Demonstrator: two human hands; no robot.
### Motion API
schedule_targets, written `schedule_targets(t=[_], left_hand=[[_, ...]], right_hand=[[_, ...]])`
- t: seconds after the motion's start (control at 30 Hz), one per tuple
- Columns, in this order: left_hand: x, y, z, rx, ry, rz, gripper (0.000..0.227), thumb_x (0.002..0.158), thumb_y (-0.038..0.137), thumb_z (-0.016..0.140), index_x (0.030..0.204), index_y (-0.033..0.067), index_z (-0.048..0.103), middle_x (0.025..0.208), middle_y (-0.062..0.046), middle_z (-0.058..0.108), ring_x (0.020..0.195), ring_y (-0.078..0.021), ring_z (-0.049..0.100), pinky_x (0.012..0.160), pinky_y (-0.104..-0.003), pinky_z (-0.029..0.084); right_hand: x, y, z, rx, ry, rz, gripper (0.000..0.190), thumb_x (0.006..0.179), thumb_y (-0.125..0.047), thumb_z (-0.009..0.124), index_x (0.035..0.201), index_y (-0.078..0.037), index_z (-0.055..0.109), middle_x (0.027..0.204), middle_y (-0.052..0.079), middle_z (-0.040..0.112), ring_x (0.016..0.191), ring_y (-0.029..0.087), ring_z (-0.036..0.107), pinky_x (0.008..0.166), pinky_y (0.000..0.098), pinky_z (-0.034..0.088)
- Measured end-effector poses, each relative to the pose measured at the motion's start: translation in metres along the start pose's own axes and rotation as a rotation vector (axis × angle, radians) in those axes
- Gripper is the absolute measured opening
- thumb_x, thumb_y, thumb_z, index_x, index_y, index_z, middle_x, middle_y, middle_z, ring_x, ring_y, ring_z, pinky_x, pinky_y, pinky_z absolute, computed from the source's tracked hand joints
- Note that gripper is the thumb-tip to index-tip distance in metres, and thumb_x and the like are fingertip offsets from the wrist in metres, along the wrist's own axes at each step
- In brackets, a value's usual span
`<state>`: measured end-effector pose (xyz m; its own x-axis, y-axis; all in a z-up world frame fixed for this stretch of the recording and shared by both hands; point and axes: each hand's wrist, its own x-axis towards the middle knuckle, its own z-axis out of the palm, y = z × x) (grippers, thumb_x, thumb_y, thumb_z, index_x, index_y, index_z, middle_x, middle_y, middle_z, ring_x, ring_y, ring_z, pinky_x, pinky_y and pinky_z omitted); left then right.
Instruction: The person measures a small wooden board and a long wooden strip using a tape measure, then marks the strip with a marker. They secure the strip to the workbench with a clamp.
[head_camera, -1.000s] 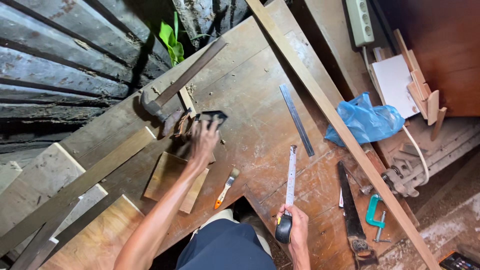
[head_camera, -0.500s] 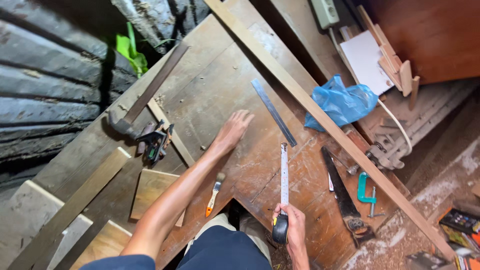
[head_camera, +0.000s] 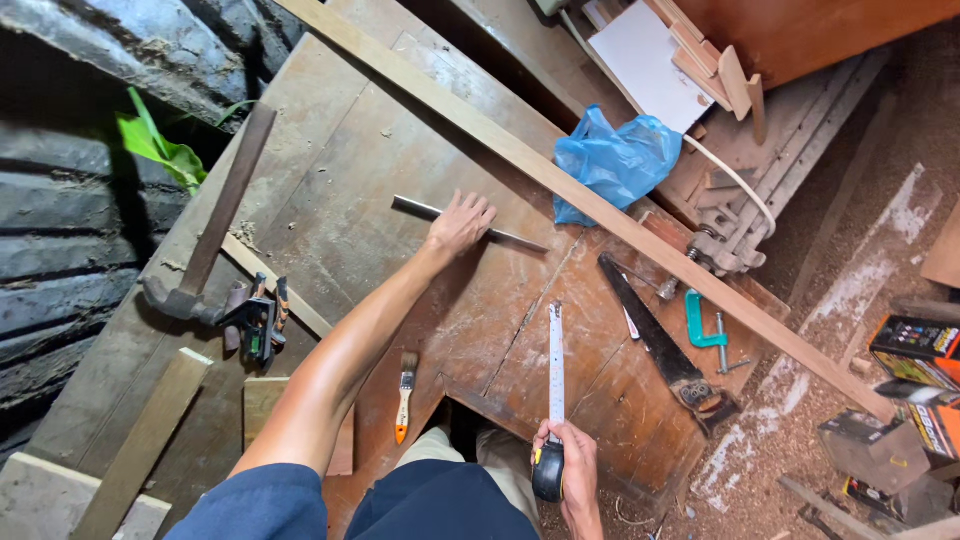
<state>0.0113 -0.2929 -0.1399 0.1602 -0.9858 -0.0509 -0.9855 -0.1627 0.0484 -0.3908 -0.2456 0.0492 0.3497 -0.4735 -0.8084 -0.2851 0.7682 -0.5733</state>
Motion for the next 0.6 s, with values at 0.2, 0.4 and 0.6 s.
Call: schedule_targets(t=[0.2,0.4,0.6], left_hand=[[-0.074,-0.025,-0.034,-0.253,0.232,-0.292,0.018,0.087,0.003,0.058,0.104,0.0054,0.055,0.099,-0.013,0.062,0.096,-0.0316,0.065,0.074,-0.038,0.057],[-0.174,-0.092,-0.062,-0.873,0.183,-1.028,0.002,0.096,0.002,0.062,0.098,0.0023,0.062,0.088,-0.015,0.069,0.072,-0.0244,0.069,0.055,-0.041,0.059],[-0.243,-0.113,-0.059,-0.589,0.186,-1.239,0.007,0.087,0.009,0.076,0.088,0.0030,0.073,0.079,-0.020,0.073,0.075,-0.0305,0.073,0.068,-0.043,0.058]], right_hand=[[0.015,-0.001,0.015,-0.092,-0.099,0.014,0.029,0.096,-0.021,0.054,0.084,0.003,0.064,0.064,0.012,0.064,0.051,0.018,0.061,0.049,0.0300,0.049],[0.030,-0.004,0.033,-0.187,-0.184,0.032,0.028,0.095,-0.020,0.054,0.086,0.003,0.066,0.065,0.012,0.064,0.052,0.019,0.061,0.048,0.0301,0.048],[0.027,-0.014,0.047,-0.250,-0.243,-0.053,0.031,0.097,-0.021,0.054,0.084,0.005,0.066,0.067,0.010,0.066,0.054,0.016,0.061,0.049,0.0284,0.048]])
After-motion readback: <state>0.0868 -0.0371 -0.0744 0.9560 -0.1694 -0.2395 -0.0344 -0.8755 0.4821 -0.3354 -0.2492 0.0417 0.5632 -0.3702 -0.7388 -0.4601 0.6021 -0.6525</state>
